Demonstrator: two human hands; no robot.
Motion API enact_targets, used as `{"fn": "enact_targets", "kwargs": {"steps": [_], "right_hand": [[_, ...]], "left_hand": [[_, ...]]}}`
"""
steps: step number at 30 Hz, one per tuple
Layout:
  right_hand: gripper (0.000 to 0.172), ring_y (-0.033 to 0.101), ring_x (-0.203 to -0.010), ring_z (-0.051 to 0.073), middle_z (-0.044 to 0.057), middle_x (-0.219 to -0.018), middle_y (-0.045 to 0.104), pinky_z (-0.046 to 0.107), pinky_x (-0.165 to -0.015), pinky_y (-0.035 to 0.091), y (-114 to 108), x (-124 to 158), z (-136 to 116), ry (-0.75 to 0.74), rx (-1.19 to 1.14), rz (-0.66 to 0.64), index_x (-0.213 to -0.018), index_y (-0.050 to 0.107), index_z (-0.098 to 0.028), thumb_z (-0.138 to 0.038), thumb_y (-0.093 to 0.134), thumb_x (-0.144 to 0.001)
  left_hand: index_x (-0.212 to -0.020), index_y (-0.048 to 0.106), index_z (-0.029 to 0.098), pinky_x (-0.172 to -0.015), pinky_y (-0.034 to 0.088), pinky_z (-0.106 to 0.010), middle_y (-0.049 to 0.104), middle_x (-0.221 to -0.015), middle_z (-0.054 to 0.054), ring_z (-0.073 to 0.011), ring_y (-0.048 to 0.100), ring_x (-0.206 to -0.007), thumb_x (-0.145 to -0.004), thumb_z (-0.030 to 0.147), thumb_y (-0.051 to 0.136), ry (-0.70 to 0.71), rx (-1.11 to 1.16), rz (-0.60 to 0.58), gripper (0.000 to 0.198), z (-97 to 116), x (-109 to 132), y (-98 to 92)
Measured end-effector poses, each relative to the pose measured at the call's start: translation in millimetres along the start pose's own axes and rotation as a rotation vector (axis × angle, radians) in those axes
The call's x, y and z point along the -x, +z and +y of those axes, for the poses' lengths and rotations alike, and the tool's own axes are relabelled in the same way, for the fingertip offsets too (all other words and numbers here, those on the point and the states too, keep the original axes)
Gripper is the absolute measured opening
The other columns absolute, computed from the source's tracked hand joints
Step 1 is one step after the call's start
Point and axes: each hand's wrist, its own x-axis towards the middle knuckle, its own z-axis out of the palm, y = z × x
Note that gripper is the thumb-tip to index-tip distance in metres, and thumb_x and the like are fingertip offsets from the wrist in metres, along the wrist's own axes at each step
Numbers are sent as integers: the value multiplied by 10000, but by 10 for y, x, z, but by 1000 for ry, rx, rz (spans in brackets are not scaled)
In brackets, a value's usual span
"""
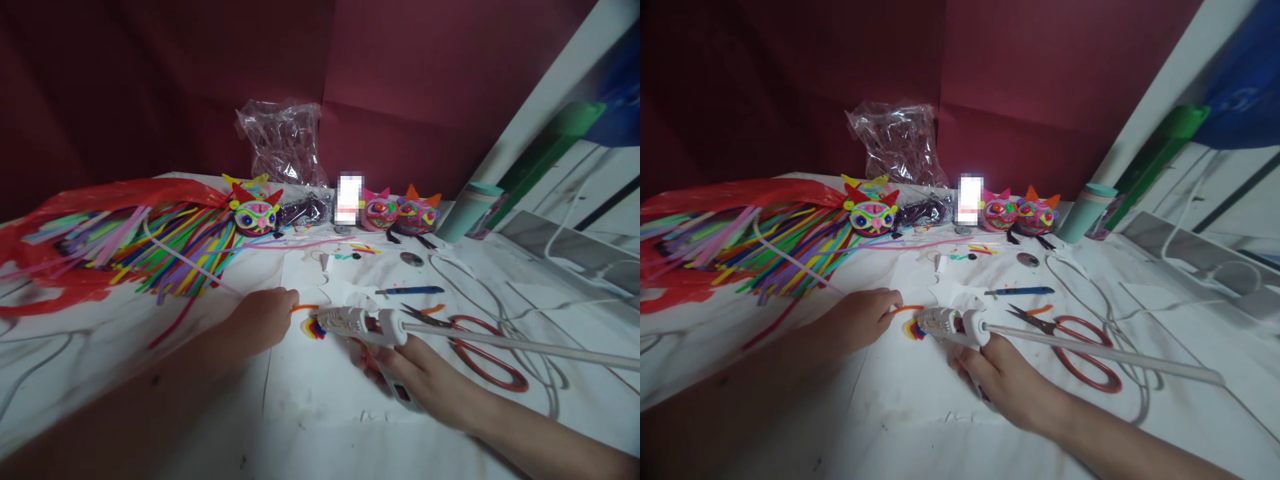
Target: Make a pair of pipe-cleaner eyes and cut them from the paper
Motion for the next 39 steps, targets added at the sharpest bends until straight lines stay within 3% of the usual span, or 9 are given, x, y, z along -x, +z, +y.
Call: {"fn": "enact_targets", "kwargs": {"steps": [10, 18, 25, 39], "right_hand": [[423, 451, -581, 150, 30, -657, 500, 260, -510, 391, -2, 1, -22, 11, 4, -1, -747, 509, -178, -562, 349, -826], [417, 454, -574, 144, 16, -622, 494, 251, -516, 410, 20, -16, 59, -68, 54, 42, -758, 553, -170, -519, 351, -863], [437, 455, -581, 158, 34, -643, 498, 267, -500, 393, 8, 1, 25, 11, 59, 20, -751, 518, -170, -551, 321, -831], [382, 429, -583, 144, 13, -653, 458, 254, -519, 378, -12, 4, 46, -10, 46, -14, -787, 520, -168, -480, 314, -863]], "left_hand": [[-816, 567, 194, -587, 368, -276, 637, -783, -38, -184, 600, -714, -790, 120, 415, -1, -10, -1, 171, -2, -13, -3], [-821, 561, 197, -594, 374, -281, 637, -787, -41, -190, 604, -720, -785, 113, 425, 2, -21, -14, 163, 8, -6, -18], [-796, 552, 199, -582, 355, -278, 631, -772, -37, -189, 600, -719, -782, 122, 416, 15, -4, 9, 157, -14, -13, 20], [-799, 546, 197, -555, 330, -274, 629, -766, -35, -178, 588, -683, -785, 127, 414, 18, -22, 10, 150, -26, -16, 26]]}}
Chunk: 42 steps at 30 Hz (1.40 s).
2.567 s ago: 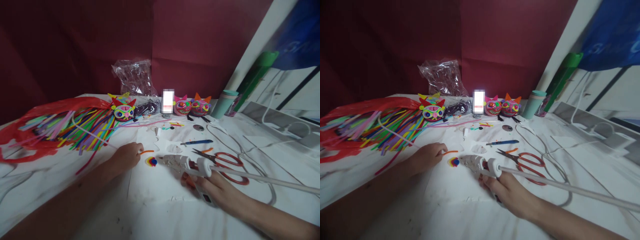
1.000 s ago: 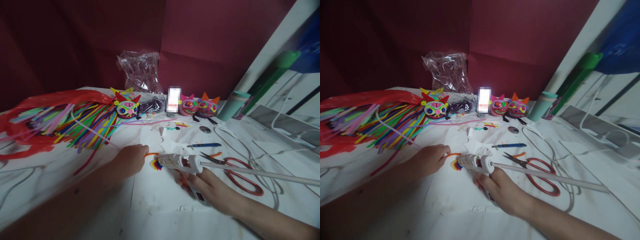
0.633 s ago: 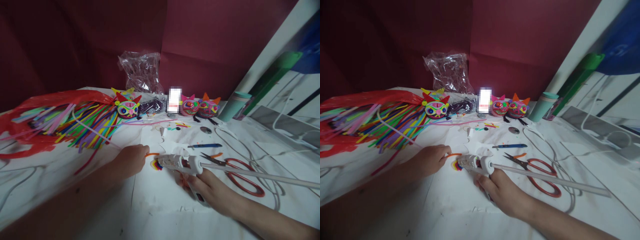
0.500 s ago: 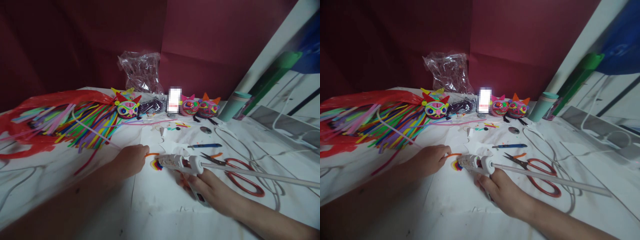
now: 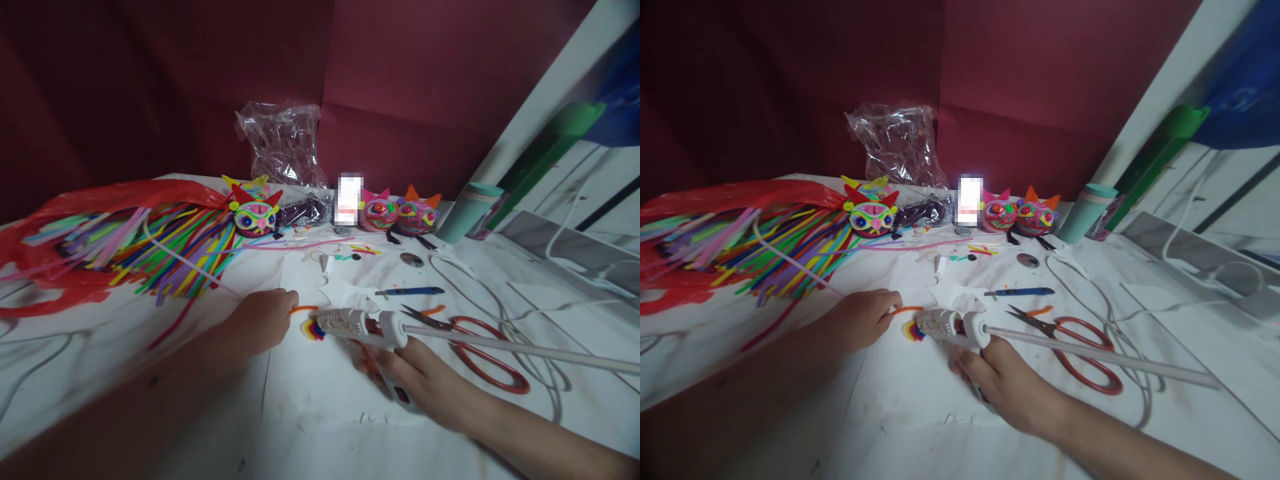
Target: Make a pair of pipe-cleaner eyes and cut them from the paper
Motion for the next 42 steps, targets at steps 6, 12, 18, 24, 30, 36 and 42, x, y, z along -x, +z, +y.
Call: {"fn": "enact_targets", "kwargs": {"steps": [6, 12, 18, 24, 30, 36, 42], "right_hand": [[356, 425, -590, 141, 3, -643, 450, 254, -548, 385, 14, -18, 27, -54, 19, 8, -773, 522, -173, -447, 319, -876], [417, 425, -582, 145, 20, -656, 470, 261, -523, 378, 2, -21, 5, -2, 17, 24, -791, 538, -158, -508, 323, -856], [452, 435, -590, 154, 37, -678, 492, 270, -519, 376, -10, 3, -5, 31, 24, 35, -815, 553, -151, -534, 312, -838], [455, 409, -560, 144, 21, -635, 466, 271, -511, 354, -21, 35, 26, 61, 25, 33, -804, 555, -147, -533, 314, -837], [450, 411, -573, 143, 23, -646, 470, 268, -522, 356, -55, 60, 9, 32, 23, 31, -789, 545, -153, -539, 320, -841], [442, 404, -567, 142, 21, -649, 461, 264, -506, 344, -30, 42, 23, 58, 5, 23, -800, 548, -151, -531, 324, -835], [379, 406, -575, 143, 8, -637, 433, 263, -528, 362, -9, -22, -3, 9, -9, 1, -799, 524, -161, -485, 332, -836]], "left_hand": [[-816, 555, 196, -575, 349, -277, 637, -788, -39, -184, 598, -712, -784, 122, 420, -9, 1, -20, 158, 24, 3, -34], [-820, 556, 193, -581, 355, -273, 637, -785, -40, -184, 604, -714, -786, 122, 421, -10, -2, -18, 156, 20, 5, -29], [-807, 557, 197, -564, 339, -271, 636, -772, -32, -181, 602, -702, -791, 132, 412, -20, 8, -15, 160, 9, -2, -10], [-822, 564, 200, -582, 352, -277, 644, -796, -37, -187, 602, -714, -792, 139, 404, -31, 34, -29, 174, 11, 0, -29], [-839, 571, 200, -598, 368, -277, 650, -805, -40, -189, 608, -728, -785, 135, 405, -35, 58, -39, 187, 16, -9, -31], [-853, 576, 201, -606, 376, -287, 660, -829, -49, -202, 619, -746, -779, 125, 394, -24, 55, -37, 211, 7, -8, -22], [-827, 564, 203, -594, 371, -287, 651, -803, -41, -198, 615, -725, -785, 134, 397, -20, 42, -25, 185, -2, -14, -4]]}}
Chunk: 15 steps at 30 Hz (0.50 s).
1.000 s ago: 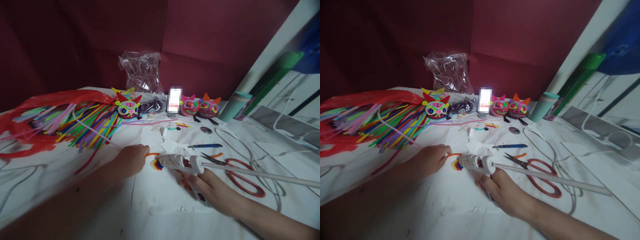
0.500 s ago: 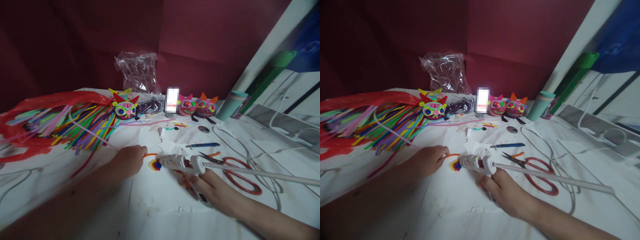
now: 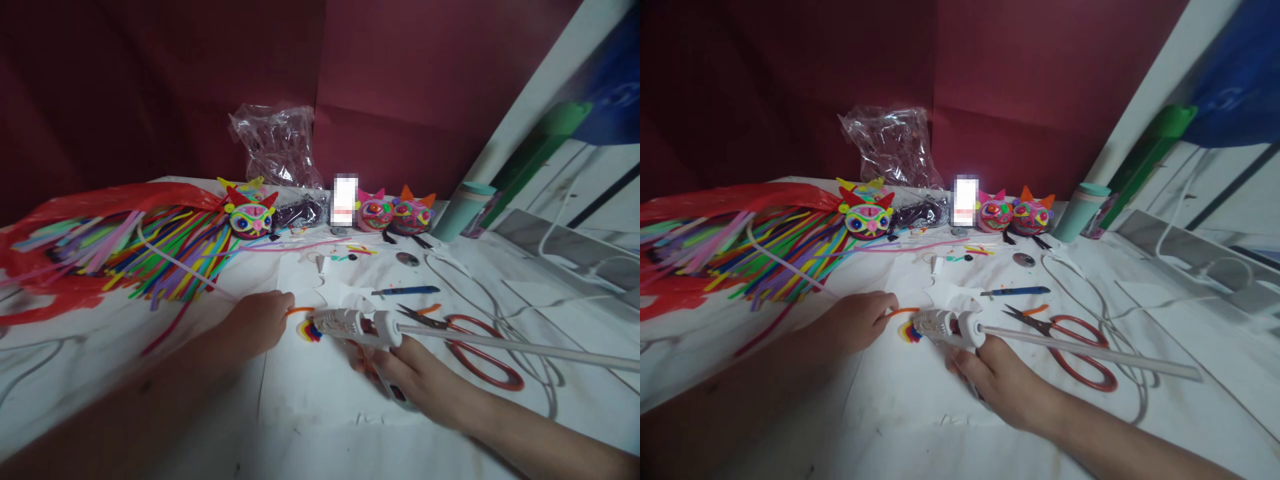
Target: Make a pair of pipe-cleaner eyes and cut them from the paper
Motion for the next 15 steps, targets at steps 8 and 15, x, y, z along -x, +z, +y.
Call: {"fn": "enact_targets", "kwargs": {"steps": [8, 15], "right_hand": [[398, 419, -589, 142, 19, -656, 480, 261, -541, 371, -26, 31, 10, -18, 40, 39, -800, 560, -155, -483, 344, -859], [419, 411, -548, 132, 17, -622, 489, 249, -495, 360, -59, 68, 38, -11, 52, 61, -762, 567, -156, -508, 363, -862]], "left_hand": [[-837, 567, 200, -599, 374, -286, 648, -805, -42, -195, 607, -722, -796, 140, 394, 3, 3, -3, 188, 1, 19, -5], [-858, 578, 194, -616, 381, -282, 655, -825, -49, -192, 611, -743, -795, 134, 401, -12, -6, -27, 196, 20, 12, -32]]}}
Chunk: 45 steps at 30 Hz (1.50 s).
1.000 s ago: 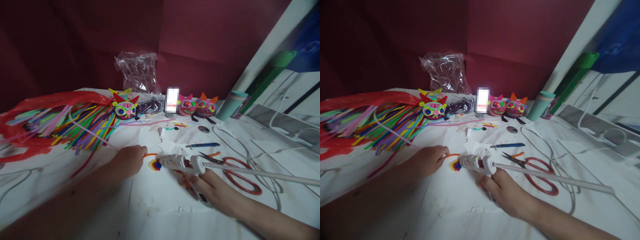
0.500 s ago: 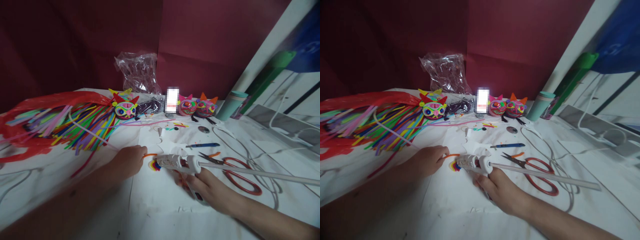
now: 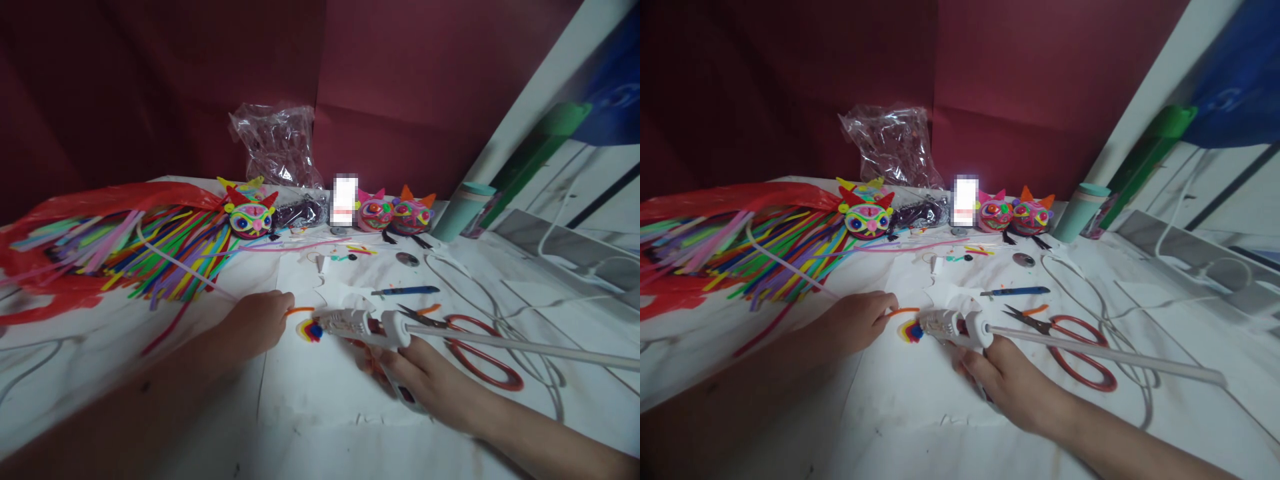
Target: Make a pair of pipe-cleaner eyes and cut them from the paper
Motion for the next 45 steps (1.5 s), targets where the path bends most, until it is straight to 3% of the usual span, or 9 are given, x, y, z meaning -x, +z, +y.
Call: {"fn": "enact_targets", "kwargs": {"steps": [15, 21, 33, 42, 45], "right_hand": [[421, 434, -570, 141, 20, -621, 495, 254, -523, 390, -1, -5, -6, -13, 5, 32, -750, 581, -157, -507, 376, -862], [431, 451, -598, 148, 35, -675, 522, 259, -540, 390, 27, -53, -24, -1, -36, -21, -812, 587, -150, -511, 355, -860], [337, 436, -596, 145, 11, -645, 478, 255, -558, 385, 70, -76, -85, -54, -5, -45, -755, 544, -171, -430, 356, -861], [381, 449, -579, 135, 13, -643, 518, 249, -546, 393, 93, -87, -28, -91, -43, -35, -772, 575, -158, -457, 365, -877], [440, 472, -598, 142, 34, -687, 553, 255, -558, 407, 61, -69, -44, -64, -101, 20, -807, 591, -145, -500, 342, -880]], "left_hand": [[-856, 576, 196, -606, 375, -279, 657, -824, -45, -188, 612, -736, -791, 125, 402, -4, -4, -2, 199, -1, 5, 5], [-841, 571, 198, -601, 370, -284, 650, -819, -48, -195, 610, -733, -804, 132, 413, -3, -11, 2, 175, 21, 8, -26], [-821, 554, 193, -590, 371, -284, 643, -800, -48, -192, 608, -717, -803, 118, 424, 27, -64, 23, 151, 17, 22, -2], [-814, 554, 196, -610, 390, -290, 644, -807, -46, -194, 613, -740, -807, 119, 425, 12, -52, 15, 151, 20, 20, -12], [-835, 558, 192, -613, 392, -291, 645, -818, -52, -200, 615, -741, -802, 116, 424, 22, -57, 10, 157, 28, 17, -16]]}}
